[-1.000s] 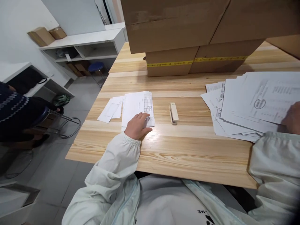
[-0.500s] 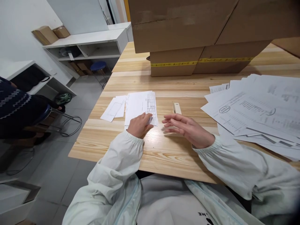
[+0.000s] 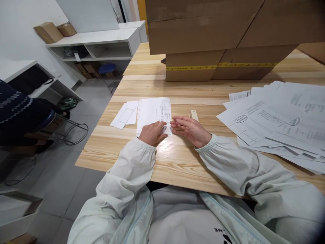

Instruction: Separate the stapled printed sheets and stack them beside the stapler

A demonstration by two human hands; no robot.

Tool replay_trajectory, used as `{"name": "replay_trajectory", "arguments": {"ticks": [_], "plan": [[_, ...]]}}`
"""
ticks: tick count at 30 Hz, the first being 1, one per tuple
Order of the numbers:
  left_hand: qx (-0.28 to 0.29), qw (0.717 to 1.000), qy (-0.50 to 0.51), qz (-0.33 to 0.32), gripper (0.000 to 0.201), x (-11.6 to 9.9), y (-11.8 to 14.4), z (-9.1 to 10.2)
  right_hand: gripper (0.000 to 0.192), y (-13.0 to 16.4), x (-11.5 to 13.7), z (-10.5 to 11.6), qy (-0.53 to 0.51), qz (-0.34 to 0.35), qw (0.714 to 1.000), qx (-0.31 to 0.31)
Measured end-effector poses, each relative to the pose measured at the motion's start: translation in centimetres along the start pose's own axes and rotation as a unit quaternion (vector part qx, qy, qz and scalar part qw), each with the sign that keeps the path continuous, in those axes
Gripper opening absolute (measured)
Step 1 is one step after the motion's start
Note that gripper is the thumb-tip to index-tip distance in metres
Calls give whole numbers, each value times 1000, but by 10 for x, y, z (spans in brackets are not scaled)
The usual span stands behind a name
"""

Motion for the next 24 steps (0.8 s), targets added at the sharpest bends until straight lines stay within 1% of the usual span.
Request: {"name": "replay_trajectory", "arguments": {"ticks": [8,11,13,15,17,20,22,24], "plan": [[5,1000,-7,8,42,1,1,3,15,-2,1,-7,16,-13,1000,-3],[-4,1000,4,8,41,1,1,3,15,-2,5,-9,7,-18,1000,1],[-21,999,26,11,35,4,0,2,15,-3,8,-10,0,-13,1000,8],[-46,997,59,35,23,9,-1,1,15,-4,12,-11,-10,2,1000,19],[-88,987,104,80,20,15,-1,-1,13,-5,12,-11,-27,26,999,11],[-145,961,196,132,23,22,-2,-3,10,-9,4,-10,-36,62,997,-28],[-163,939,269,137,24,24,-2,-6,14,-13,-7,-12,-13,71,997,-24],[-169,918,336,122,26,23,-3,-8,24,-18,-20,-14,11,80,997,-2]]}}
Point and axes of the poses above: each hand's wrist, its own y-axis away from the middle knuckle, its own z-axis out of the back of the hand, x = y × z, the point moved 2 cm from there along -y, towards the middle knuckle, and after that the axes turned 3 degrees about -x, right-handed, at the moved point
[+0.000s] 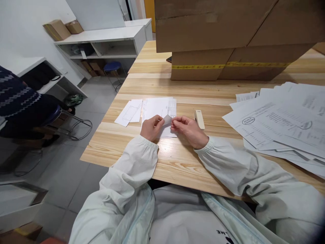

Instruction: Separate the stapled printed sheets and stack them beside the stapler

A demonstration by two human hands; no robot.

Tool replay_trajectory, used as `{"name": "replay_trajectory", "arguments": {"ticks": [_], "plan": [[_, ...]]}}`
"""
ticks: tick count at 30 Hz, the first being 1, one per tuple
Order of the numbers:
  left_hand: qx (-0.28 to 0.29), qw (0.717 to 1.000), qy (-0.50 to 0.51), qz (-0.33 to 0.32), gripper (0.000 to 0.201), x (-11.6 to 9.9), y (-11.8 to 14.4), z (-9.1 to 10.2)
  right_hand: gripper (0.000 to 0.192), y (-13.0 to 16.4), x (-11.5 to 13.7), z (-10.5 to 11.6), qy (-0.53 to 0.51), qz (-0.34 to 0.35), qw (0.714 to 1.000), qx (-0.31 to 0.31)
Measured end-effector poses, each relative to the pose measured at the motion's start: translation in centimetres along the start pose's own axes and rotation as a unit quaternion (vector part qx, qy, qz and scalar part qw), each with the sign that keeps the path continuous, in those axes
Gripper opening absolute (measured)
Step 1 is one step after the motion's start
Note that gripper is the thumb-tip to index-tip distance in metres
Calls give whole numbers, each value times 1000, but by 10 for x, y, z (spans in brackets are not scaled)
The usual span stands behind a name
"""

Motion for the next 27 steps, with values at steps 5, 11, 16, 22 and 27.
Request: {"name": "replay_trajectory", "arguments": {"ticks": [5,11,16,22,27], "plan": [[63,996,56,-16,34,2,-3,-2,41,-6,-16,-3,21,41,999,10],[110,989,97,-23,44,6,-8,-1,47,-9,-17,0,29,43,998,18],[114,988,105,-15,39,5,-7,-2,46,-7,-17,0,34,43,998,25],[123,987,104,-11,40,0,-5,-1,47,-4,-15,-1,70,75,995,9],[127,986,109,-17,41,0,-5,-1,48,-4,-16,-1,69,75,995,15]]}}
Point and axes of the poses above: each hand's wrist, its own y-axis away from the middle knuckle, its own z-axis out of the back of the hand, x = y × z, the point moved 2 cm from there along -y, towards the middle knuckle, and after that the axes turned 3 degrees about -x, right-handed, at the moved point
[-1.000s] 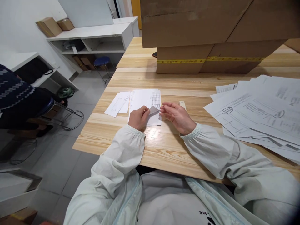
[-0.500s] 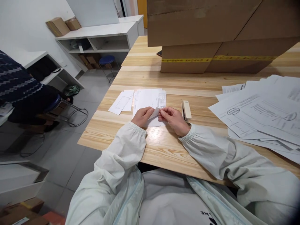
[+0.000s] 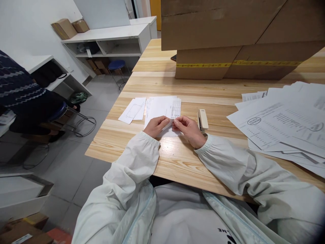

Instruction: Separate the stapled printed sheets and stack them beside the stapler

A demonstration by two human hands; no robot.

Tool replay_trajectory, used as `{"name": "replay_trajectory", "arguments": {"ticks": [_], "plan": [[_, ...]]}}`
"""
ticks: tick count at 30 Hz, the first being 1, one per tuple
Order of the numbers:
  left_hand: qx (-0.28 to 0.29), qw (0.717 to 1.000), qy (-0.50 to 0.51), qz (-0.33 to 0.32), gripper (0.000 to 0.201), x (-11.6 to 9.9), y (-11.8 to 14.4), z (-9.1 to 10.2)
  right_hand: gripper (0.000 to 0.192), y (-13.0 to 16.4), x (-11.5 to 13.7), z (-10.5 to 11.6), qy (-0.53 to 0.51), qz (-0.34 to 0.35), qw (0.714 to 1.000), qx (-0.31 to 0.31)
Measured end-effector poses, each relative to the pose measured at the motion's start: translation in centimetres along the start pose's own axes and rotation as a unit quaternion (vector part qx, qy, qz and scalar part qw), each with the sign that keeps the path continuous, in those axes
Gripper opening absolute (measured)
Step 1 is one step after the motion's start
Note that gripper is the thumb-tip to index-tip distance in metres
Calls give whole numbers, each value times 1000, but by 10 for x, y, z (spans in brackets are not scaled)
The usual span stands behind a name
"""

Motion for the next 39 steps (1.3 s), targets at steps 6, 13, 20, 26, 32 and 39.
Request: {"name": "replay_trajectory", "arguments": {"ticks": [6,13,20,26,32,39], "plan": [[0,1000,6,-11,43,2,-1,0,48,0,-1,0,-11,0,1000,6],[4,1000,7,1,43,3,-1,-1,49,0,-1,0,-18,-3,1000,5],[6,1000,6,2,46,2,-1,-1,46,-1,-2,0,-18,-6,1000,12],[0,1000,10,-4,49,-1,-1,-1,46,-1,-2,1,-13,-2,1000,11],[0,1000,19,15,43,2,0,-1,44,0,-1,0,-6,3,1000,14],[6,1000,28,7,28,0,3,-4,41,0,-1,2,11,13,1000,2]]}}
Point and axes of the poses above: each hand's wrist, its own y-axis away from the middle knuckle, its own z-axis out of the back of the hand, x = y × z, the point moved 2 cm from there along -y, towards the middle knuckle, and after that the axes turned 3 degrees about -x, right-handed, at the moved point
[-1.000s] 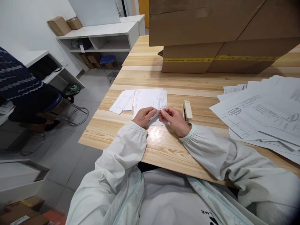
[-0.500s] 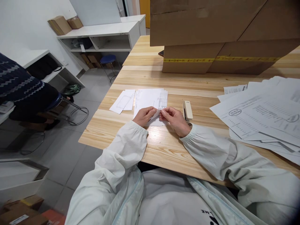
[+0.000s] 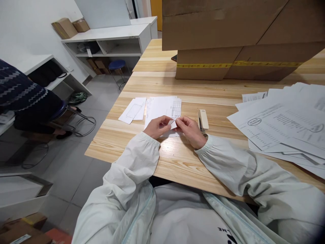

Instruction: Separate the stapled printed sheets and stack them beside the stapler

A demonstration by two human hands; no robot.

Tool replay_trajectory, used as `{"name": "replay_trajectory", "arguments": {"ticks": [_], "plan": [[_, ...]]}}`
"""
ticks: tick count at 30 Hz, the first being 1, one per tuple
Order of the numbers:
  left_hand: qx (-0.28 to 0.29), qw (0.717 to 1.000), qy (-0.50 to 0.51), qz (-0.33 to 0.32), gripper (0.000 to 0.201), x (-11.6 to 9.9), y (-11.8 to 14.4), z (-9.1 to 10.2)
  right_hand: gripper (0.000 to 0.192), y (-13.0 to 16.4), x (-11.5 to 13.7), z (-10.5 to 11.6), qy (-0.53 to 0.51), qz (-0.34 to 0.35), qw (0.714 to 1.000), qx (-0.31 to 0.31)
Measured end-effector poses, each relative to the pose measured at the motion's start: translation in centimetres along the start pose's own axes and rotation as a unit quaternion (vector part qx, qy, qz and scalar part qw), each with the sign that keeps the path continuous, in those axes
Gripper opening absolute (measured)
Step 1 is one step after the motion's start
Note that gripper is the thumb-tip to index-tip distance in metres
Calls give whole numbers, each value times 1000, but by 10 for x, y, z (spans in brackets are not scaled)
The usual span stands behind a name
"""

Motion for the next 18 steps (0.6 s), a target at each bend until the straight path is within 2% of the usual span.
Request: {"name": "replay_trajectory", "arguments": {"ticks": [4,7,10,13,15,18], "plan": [[-29,999,11,14,22,3,0,0,41,0,-1,-1,-6,-23,1000,-13],[-51,999,-5,20,29,4,0,2,46,1,3,-1,-13,-45,999,-27],[-65,997,-35,2,30,2,1,3,53,3,9,-1,-8,-60,998,-20],[-108,990,-87,-34,27,-1,4,1,57,4,11,-1,0,-88,996,-2],[-124,982,-128,-64,24,-5,6,-1,51,2,8,-1,0,-97,995,13],[-142,974,-142,-109,23,-14,9,3,31,-4,5,-2,-5,-76,997,23]]}}
Point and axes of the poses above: each hand's wrist, its own y-axis away from the middle knuckle, its own z-axis out of the back of the hand, x = y × z, the point moved 2 cm from there along -y, towards the middle knuckle, and after that the axes turned 3 degrees about -x, right-handed, at the moved point
